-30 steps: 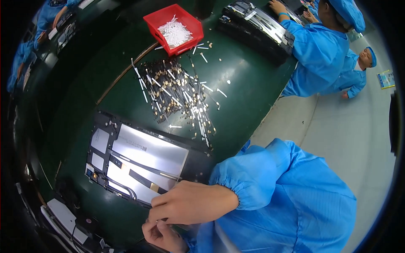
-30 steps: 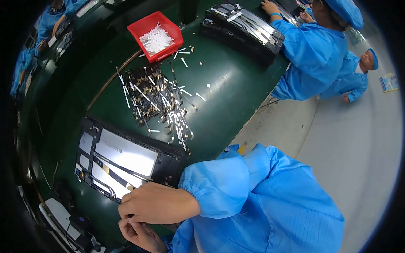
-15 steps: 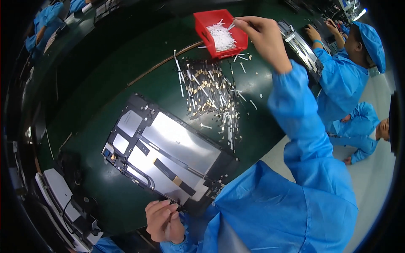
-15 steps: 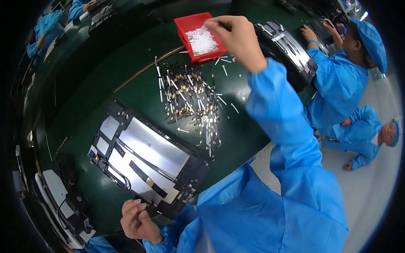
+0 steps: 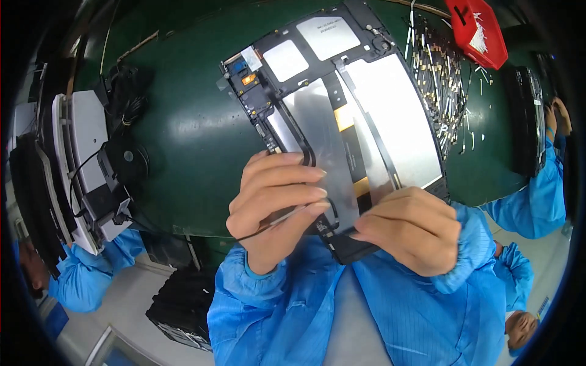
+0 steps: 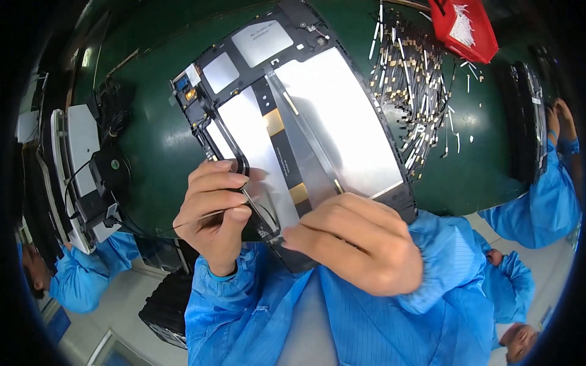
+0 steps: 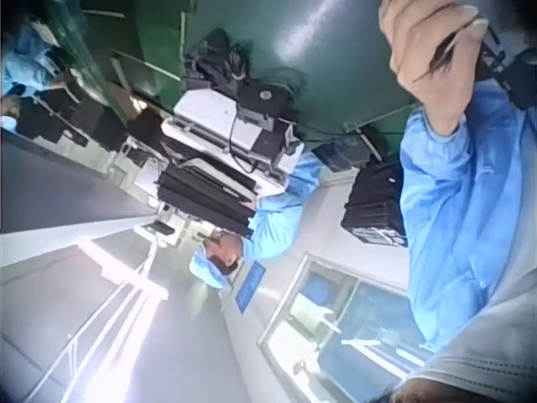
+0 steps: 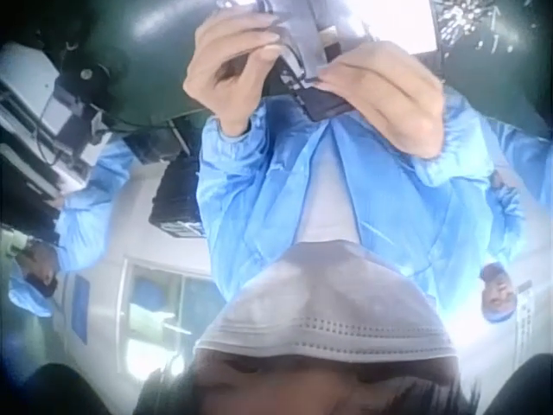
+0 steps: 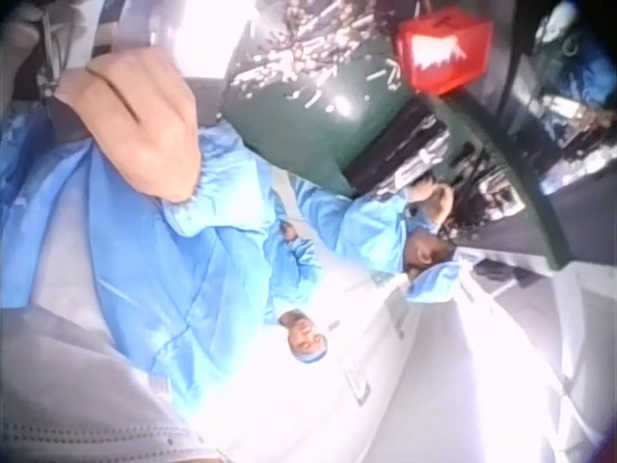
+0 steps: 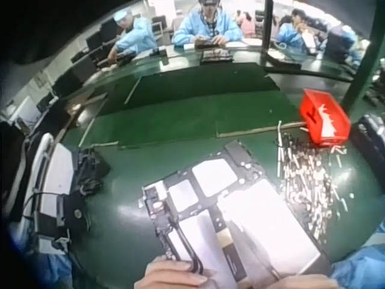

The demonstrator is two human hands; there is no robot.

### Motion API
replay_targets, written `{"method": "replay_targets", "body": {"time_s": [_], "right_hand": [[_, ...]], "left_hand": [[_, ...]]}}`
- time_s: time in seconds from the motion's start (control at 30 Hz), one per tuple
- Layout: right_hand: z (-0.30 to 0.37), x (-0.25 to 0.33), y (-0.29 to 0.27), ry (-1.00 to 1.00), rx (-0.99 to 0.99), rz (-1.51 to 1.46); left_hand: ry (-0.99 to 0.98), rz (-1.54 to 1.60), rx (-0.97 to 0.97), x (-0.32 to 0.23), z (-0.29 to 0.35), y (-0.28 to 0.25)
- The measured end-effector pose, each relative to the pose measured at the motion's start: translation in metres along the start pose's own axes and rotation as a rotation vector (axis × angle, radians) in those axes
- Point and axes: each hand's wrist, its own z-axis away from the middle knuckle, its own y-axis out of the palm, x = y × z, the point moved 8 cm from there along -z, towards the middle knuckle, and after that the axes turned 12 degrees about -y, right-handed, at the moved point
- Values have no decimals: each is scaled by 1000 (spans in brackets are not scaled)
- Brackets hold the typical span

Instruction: The person assembles components of a tablet device by connecting ribbon cables to the tablet chassis and applying adhesive tape to secure electronic components. This is done using tweezers and a precision pick.

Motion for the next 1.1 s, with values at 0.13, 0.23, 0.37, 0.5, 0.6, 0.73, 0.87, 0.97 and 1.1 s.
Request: {"method": "replay_targets", "body": {"time_s": [0.13,0.23,0.37,0.5,0.6,0.73,0.87,0.97,1.1], "right_hand": [[3,0,15,-70,18,106],[4,5,19,-55,59,165],[4,7,24,-95,93,226],[4,10,27,-142,129,280],[4,11,28,-164,144,283],[6,11,30,-187,162,284],[6,11,31,-186,158,286],[7,11,31,-184,156,291],[7,11,31,-173,161,289]], "left_hand": [[26,-7,-31,1,2,-4],[32,9,-39,3,4,-4],[31,24,-48,4,4,-4],[17,34,-56,5,3,-3],[38,-35,-50,-1,1,-5],[173,-311,-13,-21,-13,2],[118,-439,45,-16,-24,12],[99,-466,66,-16,-26,13],[56,-449,76,-13,-26,13]]}}
